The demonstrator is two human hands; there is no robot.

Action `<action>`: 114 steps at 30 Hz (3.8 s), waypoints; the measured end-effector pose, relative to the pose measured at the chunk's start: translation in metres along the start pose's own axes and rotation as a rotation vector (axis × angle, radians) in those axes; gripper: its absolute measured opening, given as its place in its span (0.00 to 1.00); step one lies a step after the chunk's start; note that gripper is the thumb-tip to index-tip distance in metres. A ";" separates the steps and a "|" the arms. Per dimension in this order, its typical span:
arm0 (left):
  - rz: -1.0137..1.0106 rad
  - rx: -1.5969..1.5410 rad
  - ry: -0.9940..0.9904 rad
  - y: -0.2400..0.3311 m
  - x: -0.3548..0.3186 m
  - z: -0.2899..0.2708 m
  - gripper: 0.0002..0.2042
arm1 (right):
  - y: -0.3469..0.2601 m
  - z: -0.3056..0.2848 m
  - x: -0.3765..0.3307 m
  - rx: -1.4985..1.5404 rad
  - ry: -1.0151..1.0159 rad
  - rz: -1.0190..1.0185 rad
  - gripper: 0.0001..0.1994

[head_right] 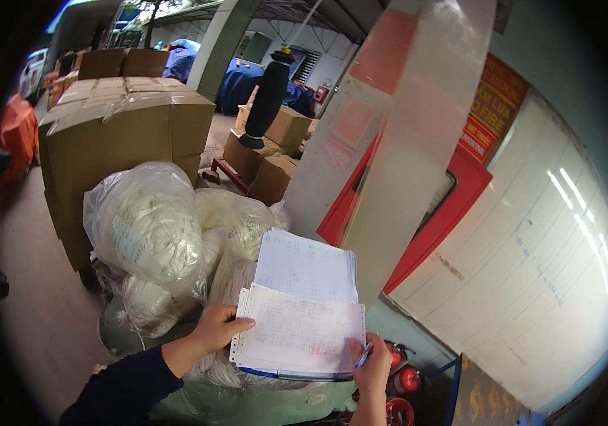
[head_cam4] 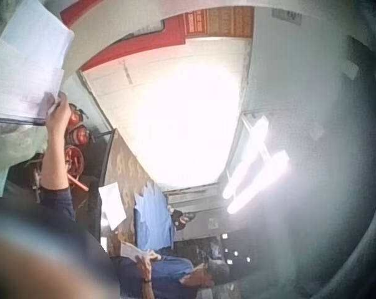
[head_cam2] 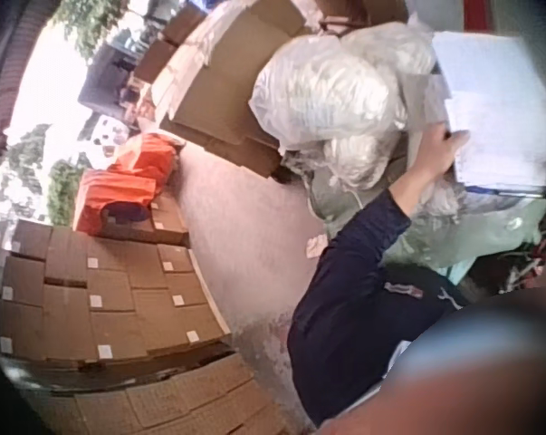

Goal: The person writes on a clipboard with a pen, then moves to a table to handle and sort multiple printed forms. They flip through the forms, place some on the table, and continue writing on the clipboard while standing in a warehouse area.

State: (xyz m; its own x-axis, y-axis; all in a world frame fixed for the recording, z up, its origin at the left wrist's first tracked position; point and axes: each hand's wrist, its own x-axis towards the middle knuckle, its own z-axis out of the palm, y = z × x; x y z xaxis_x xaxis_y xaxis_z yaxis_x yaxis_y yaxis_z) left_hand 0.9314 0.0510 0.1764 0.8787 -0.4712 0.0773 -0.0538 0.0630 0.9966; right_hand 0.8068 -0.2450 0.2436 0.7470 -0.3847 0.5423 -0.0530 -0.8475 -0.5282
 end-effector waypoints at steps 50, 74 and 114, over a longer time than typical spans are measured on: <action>0.030 -0.163 -0.062 -0.009 0.005 -0.003 0.13 | -0.008 0.010 -0.005 -0.085 0.037 0.011 0.11; 0.818 0.504 0.227 0.061 -0.031 -0.004 0.17 | 0.000 0.014 -0.005 -0.016 0.038 0.090 0.12; 0.753 1.431 -0.096 0.055 -0.049 0.055 0.31 | -0.003 0.016 -0.009 -0.009 0.072 0.079 0.12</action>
State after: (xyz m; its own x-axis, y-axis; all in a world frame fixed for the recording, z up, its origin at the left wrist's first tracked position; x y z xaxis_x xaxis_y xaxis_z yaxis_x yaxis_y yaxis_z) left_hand 0.8590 0.0294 0.2287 0.4215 -0.7680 0.4823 -0.8589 -0.5087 -0.0595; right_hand 0.8106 -0.2337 0.2299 0.6905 -0.4758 0.5449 -0.1163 -0.8165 -0.5656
